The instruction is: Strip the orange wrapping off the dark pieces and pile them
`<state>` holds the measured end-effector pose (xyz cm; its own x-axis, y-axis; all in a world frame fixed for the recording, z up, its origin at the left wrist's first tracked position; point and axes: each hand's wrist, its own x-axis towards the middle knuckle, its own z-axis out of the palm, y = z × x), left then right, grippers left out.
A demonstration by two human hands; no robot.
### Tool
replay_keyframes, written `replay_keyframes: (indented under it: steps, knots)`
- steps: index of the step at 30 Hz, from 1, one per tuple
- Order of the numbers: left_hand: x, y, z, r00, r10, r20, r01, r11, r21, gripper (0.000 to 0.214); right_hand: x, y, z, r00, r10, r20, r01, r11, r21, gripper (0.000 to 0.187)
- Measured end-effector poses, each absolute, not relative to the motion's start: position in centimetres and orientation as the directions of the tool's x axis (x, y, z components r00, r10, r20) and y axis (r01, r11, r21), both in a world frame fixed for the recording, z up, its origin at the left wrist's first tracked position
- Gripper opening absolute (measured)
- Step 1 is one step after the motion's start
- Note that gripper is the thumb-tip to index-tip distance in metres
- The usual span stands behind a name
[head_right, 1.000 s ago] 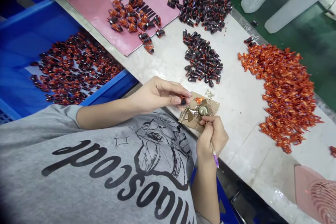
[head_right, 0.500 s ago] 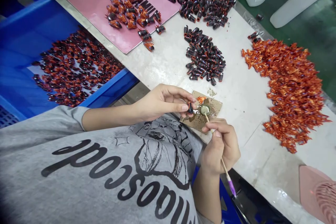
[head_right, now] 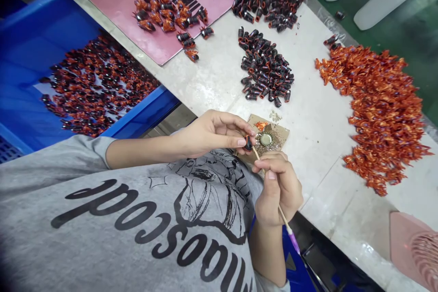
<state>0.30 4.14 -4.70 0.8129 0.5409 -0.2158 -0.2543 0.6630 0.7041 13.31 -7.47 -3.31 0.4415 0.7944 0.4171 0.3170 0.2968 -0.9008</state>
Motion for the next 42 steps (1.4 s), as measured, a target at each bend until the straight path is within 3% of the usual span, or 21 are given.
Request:
replay_keyframes:
  steps: [9, 17, 25, 42]
  knots:
    - [0.4, 3.7, -4.8, 0.808, 0.554, -0.201, -0.254, 0.635, 0.729, 0.024, 13.3, -7.8, -3.6, 0.429, 0.804, 0.413, 0.322, 0.291, -0.901, 0.024]
    - [0.5, 3.4, -4.4, 0.816, 0.528, -0.236, -0.254, 0.694, 0.674, 0.022, 13.7, -8.6, -2.5, 0.401, 0.857, 0.324, 0.335, 0.192, -0.922, 0.024]
    - [0.8, 3.1, -3.7, 0.833, 0.484, -0.266, -0.226, 0.739, 0.635, 0.024, 14.0, -8.2, -2.1, 0.445, 0.782, 0.436, 0.259, 0.354, -0.899, 0.032]
    - [0.8, 2.9, -3.6, 0.845, 0.483, -0.228, -0.203, 0.686, 0.698, 0.024, 13.5, -8.2, -2.7, 0.447, 0.786, 0.427, 0.255, 0.345, -0.903, 0.029]
